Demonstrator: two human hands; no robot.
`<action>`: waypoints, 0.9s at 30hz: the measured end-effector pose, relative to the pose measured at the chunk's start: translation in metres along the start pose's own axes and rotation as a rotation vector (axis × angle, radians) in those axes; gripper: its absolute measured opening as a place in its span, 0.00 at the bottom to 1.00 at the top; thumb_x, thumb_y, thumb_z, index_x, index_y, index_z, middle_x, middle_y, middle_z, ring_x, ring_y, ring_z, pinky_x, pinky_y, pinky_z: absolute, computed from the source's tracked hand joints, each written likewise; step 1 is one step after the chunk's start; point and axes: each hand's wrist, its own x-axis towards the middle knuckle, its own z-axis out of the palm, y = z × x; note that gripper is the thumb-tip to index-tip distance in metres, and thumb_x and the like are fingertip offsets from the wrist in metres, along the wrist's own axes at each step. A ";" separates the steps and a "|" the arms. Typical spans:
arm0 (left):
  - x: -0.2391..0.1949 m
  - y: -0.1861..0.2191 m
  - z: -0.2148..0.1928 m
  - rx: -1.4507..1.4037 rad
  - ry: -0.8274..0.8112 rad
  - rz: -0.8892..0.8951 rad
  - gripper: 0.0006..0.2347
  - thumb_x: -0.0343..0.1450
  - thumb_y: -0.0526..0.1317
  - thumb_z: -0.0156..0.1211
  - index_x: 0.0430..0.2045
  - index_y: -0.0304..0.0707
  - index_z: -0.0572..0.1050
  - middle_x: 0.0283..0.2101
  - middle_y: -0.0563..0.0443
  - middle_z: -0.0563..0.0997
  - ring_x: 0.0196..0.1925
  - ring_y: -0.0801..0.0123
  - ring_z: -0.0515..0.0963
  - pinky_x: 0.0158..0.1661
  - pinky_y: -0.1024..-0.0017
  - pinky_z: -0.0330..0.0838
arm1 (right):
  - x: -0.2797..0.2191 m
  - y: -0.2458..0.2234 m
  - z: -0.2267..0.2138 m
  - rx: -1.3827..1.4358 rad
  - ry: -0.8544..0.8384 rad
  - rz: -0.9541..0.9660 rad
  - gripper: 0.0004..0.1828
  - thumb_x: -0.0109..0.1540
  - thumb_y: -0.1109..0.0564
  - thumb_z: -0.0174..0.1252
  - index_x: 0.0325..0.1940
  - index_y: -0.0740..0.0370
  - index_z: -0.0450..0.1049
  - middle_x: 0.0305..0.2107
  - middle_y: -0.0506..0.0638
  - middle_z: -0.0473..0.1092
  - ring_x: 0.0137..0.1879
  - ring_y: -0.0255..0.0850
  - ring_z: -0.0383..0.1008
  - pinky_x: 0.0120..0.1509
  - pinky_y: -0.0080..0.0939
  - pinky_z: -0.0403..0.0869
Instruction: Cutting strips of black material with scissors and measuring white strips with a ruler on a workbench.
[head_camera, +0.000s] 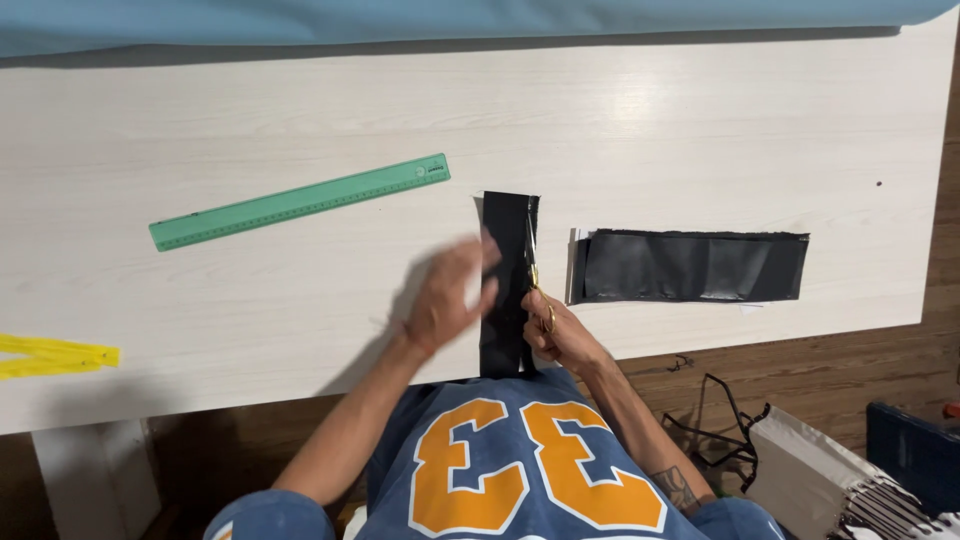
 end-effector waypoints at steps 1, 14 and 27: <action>0.014 -0.013 0.005 0.001 -0.002 0.000 0.18 0.80 0.44 0.68 0.61 0.31 0.84 0.62 0.33 0.86 0.66 0.38 0.85 0.66 0.44 0.80 | -0.002 0.002 -0.001 0.002 0.000 0.000 0.35 0.78 0.21 0.51 0.59 0.56 0.73 0.14 0.44 0.55 0.17 0.31 0.48 0.18 0.32 0.53; 0.063 -0.038 0.039 -0.319 -0.051 -0.642 0.21 0.81 0.54 0.73 0.61 0.57 0.66 0.37 0.47 0.91 0.54 0.50 0.90 0.55 0.56 0.84 | -0.006 0.022 0.009 -0.002 -0.170 -0.068 0.36 0.77 0.19 0.45 0.64 0.52 0.68 0.20 0.43 0.57 0.19 0.31 0.53 0.20 0.31 0.55; 0.058 -0.006 0.035 -0.360 -0.065 -0.635 0.15 0.78 0.45 0.78 0.60 0.56 0.86 0.59 0.55 0.90 0.64 0.62 0.89 0.61 0.65 0.83 | -0.003 0.033 0.016 -0.002 -0.250 -0.213 0.26 0.82 0.26 0.42 0.57 0.48 0.64 0.19 0.48 0.61 0.19 0.33 0.51 0.21 0.34 0.56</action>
